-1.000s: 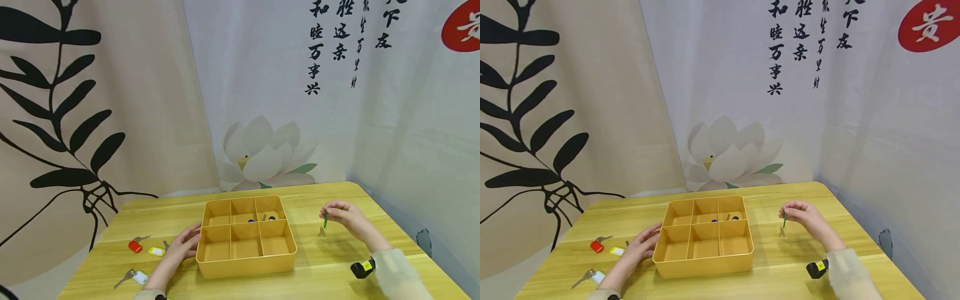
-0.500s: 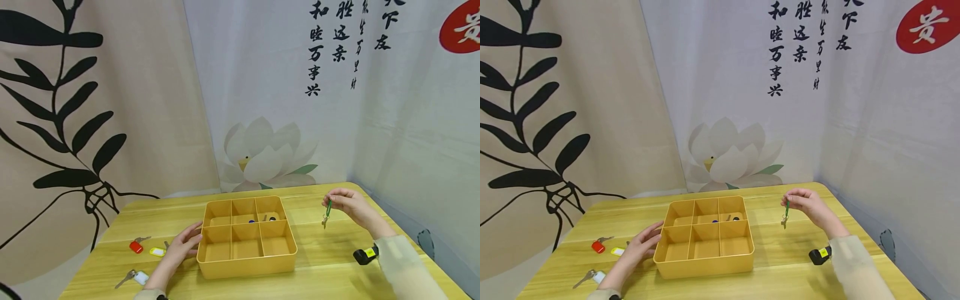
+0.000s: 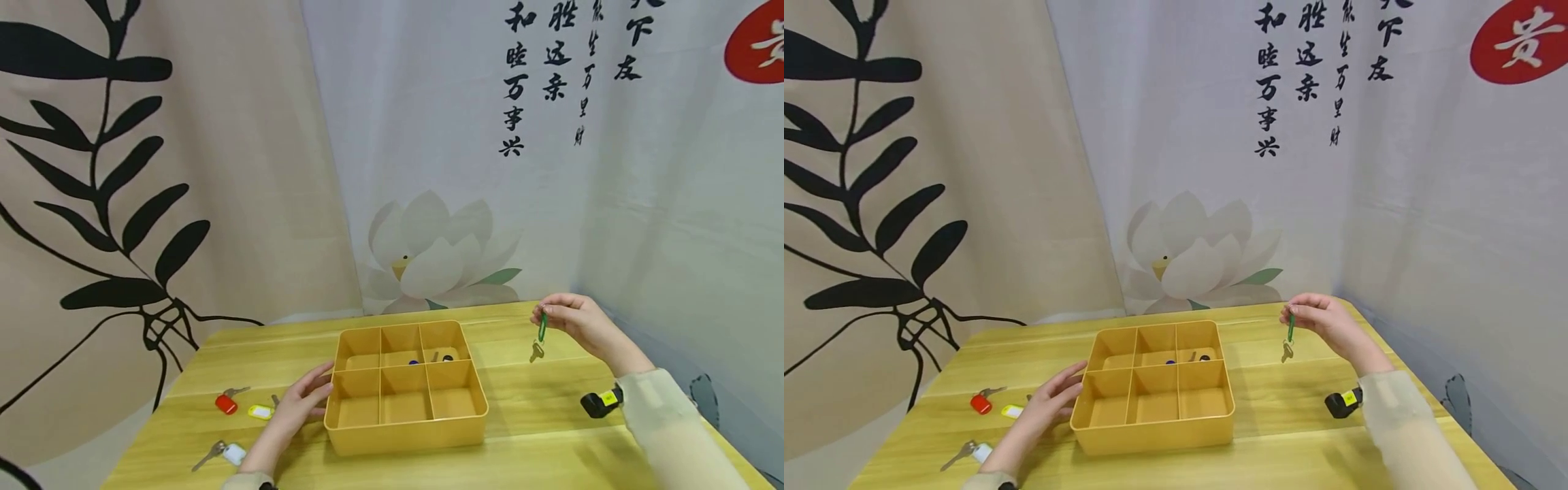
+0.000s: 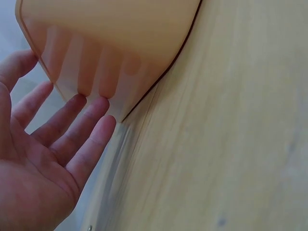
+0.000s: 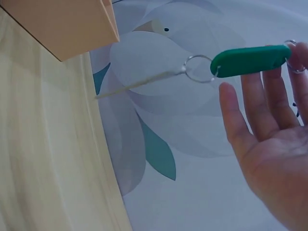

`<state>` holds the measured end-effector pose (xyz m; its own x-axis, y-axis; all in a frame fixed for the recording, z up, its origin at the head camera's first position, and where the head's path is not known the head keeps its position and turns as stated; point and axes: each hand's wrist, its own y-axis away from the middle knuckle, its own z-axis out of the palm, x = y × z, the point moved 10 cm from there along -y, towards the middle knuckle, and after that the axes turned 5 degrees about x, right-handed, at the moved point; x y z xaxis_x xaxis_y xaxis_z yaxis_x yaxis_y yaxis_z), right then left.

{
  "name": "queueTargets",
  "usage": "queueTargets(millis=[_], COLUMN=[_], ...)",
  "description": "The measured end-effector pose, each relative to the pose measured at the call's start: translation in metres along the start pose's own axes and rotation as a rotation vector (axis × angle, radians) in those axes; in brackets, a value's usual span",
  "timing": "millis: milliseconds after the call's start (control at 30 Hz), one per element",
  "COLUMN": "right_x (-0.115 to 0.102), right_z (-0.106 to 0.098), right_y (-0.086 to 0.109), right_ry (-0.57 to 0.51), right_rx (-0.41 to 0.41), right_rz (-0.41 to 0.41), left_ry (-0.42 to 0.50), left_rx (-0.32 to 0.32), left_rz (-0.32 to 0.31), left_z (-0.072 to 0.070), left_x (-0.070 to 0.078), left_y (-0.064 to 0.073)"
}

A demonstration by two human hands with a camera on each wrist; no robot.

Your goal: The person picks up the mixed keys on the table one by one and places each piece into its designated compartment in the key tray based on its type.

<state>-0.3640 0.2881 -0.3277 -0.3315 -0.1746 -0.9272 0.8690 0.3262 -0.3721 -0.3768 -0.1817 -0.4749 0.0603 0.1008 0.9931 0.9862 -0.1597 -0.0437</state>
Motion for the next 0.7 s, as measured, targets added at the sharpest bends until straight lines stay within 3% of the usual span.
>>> queueTargets(millis=[700], right_x=[-0.018], right_z=[0.002], right_y=[-0.018], right_ry=[-0.010], right_rx=[-0.019], right_rz=[-0.038], left_ry=[-0.003], left_rx=[-0.002], left_rz=[-0.006], left_z=[-0.003], left_x=[-0.003], left_y=[-0.001])
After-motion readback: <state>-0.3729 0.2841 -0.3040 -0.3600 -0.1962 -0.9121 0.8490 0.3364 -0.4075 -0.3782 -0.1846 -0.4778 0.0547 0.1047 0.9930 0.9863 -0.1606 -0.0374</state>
